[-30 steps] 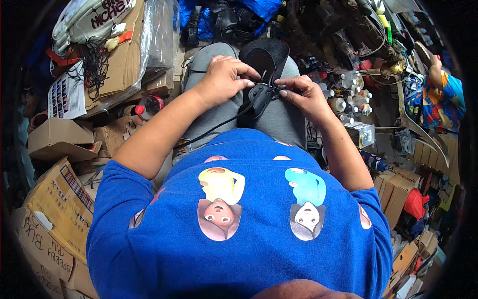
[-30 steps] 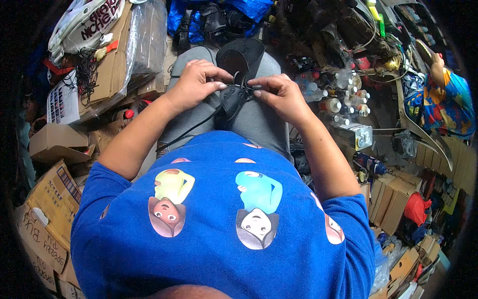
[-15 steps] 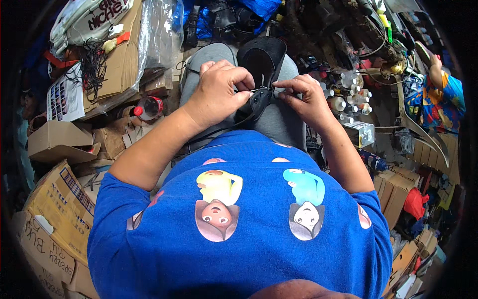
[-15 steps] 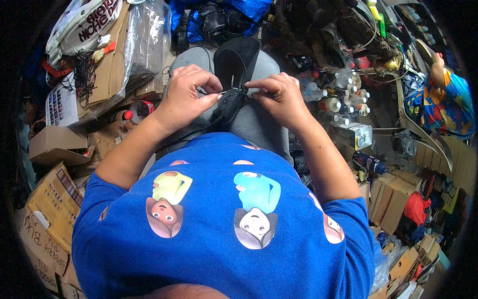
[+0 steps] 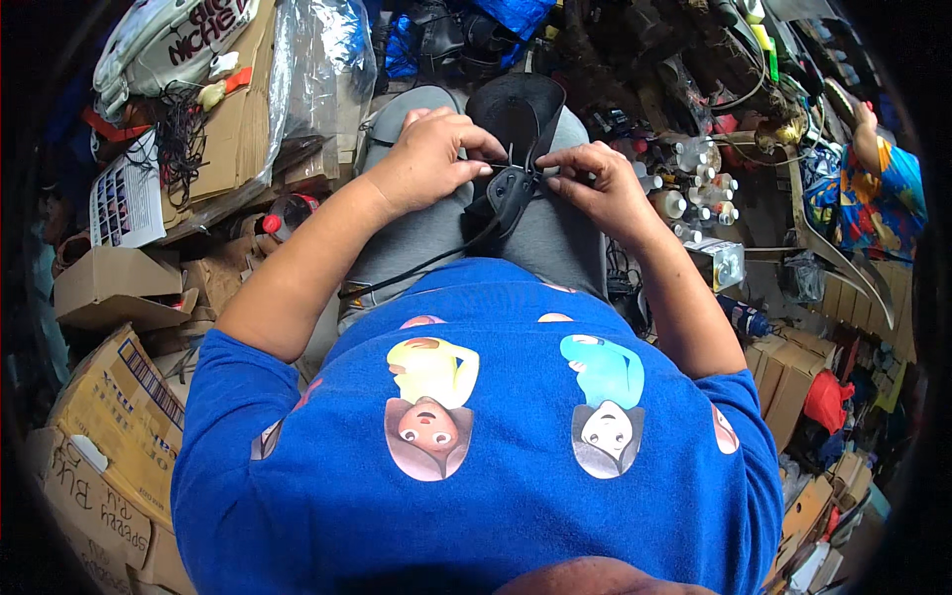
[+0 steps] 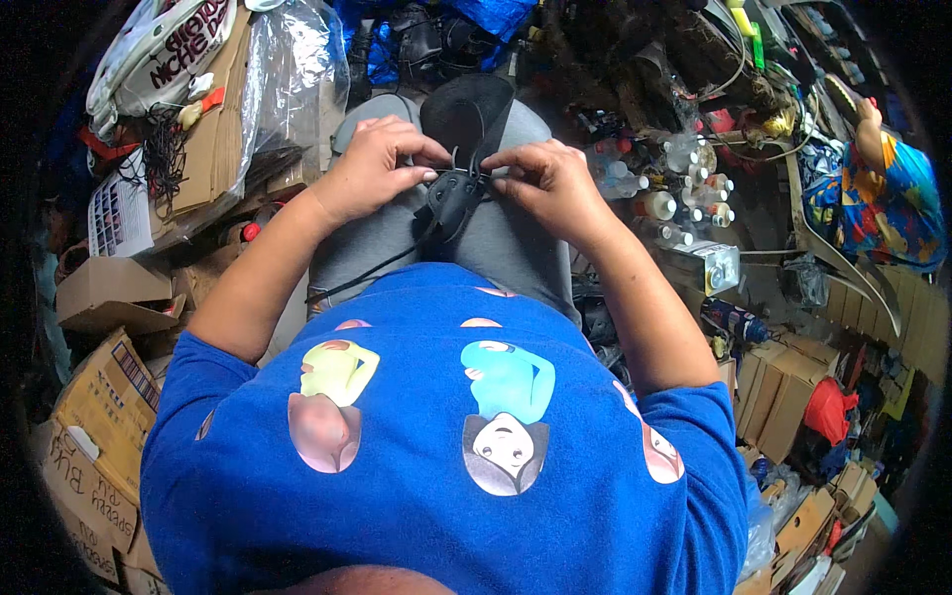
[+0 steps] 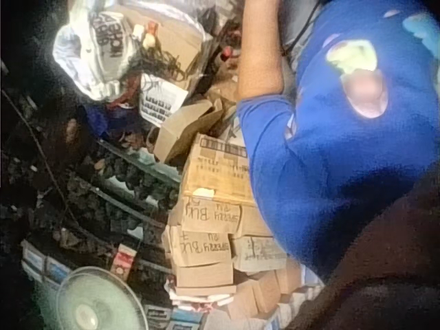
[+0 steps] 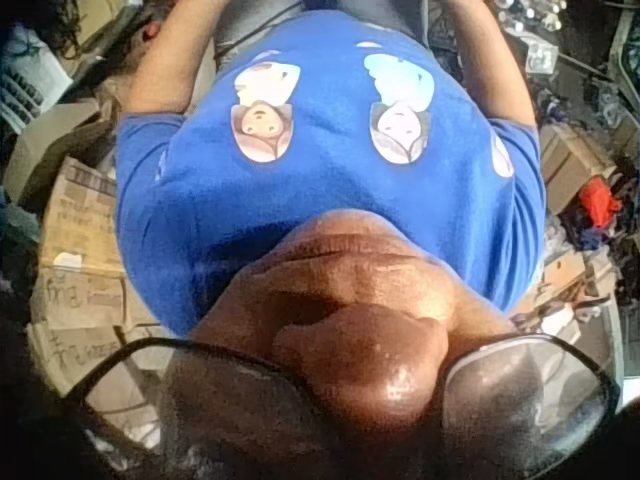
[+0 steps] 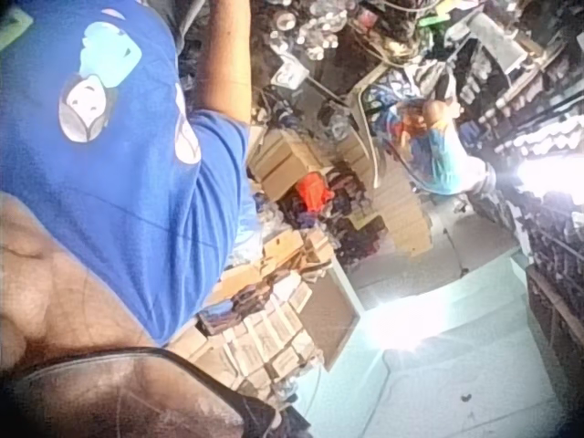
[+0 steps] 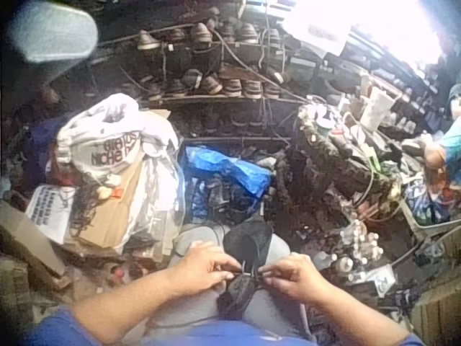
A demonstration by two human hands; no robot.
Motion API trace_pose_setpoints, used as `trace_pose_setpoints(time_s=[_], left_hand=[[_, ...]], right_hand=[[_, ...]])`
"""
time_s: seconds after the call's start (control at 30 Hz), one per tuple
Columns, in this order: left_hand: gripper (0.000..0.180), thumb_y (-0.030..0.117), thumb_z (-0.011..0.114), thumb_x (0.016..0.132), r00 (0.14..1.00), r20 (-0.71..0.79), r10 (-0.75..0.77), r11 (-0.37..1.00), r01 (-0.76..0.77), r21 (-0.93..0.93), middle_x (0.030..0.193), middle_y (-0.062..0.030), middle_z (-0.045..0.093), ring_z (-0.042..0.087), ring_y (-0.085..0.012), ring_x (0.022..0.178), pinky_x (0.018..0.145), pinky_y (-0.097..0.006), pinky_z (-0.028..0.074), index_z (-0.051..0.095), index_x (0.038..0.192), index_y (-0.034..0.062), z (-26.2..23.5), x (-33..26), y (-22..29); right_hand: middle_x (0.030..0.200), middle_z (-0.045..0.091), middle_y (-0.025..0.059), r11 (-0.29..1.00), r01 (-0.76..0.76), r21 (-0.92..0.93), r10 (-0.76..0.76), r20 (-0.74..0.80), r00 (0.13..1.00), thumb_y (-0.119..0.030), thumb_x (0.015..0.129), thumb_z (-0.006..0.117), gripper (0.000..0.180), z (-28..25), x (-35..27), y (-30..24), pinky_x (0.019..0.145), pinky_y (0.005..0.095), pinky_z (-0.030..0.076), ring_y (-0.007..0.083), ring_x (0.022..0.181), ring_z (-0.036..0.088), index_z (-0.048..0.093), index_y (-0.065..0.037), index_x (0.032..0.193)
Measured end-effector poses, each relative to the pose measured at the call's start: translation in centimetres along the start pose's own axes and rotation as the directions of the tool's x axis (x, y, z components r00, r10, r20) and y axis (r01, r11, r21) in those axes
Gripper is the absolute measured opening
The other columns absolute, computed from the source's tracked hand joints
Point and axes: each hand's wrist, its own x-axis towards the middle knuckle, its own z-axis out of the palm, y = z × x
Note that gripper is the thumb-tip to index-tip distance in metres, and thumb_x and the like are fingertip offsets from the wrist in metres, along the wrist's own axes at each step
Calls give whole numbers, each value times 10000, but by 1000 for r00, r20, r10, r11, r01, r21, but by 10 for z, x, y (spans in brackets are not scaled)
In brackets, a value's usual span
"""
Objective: Lace up a black shoe.
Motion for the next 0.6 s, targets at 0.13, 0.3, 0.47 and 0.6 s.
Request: trace_pose_setpoints(time_s=[0.13, 0.3, 0.47, 0.6], left_hand=[[200, 137, 688, 753, 998, 60, 0, 1000, 0, 6, 839, 7, 609, 546, -177, 886, 895, -348, 309, 721, 942, 193, 1, -2, -2], [235, 165, 660, 755, 992, 124, -40, 997, 32, 64, 814, 5, 576, 528, -195, 893, 873, -378, 315, 717, 968, 246, -1, 2, 1], [191, 132, 678, 747, 999, 22, -30, 999, 30, 17, 786, -24, 627, 560, -204, 820, 807, -349, 377, 708, 934, 152, -5, -6, 19], [162, 99, 679, 726, 998, -66, -10, 997, 5, -78, 729, -58, 658, 599, -218, 733, 704, -353, 445, 684, 888, 83, -8, -7, 28]], right_hand=[[699, 613, 66, 998, 7, 62, -6, -15, 1000, -70, 728, 715, 265, 1, -2, 0, 652, 312, 449, 178, 663, 550, 713, -130, 987], [710, 618, 61, 997, -11, 73, 11, 9, 1000, -67, 728, 714, 269, -3, -2, -1, 650, 314, 447, 178, 674, 555, 715, -138, 987], [712, 616, 59, 990, 82, -116, -84, -16, 996, -60, 718, 711, 283, -4, -4, -4, 655, 323, 442, 186, 686, 547, 719, -143, 988], [701, 609, 52, 987, 105, -122, -111, -44, 993, -60, 717, 707, 275, -3, -5, -5, 656, 327, 439, 185, 692, 545, 725, -147, 977]])
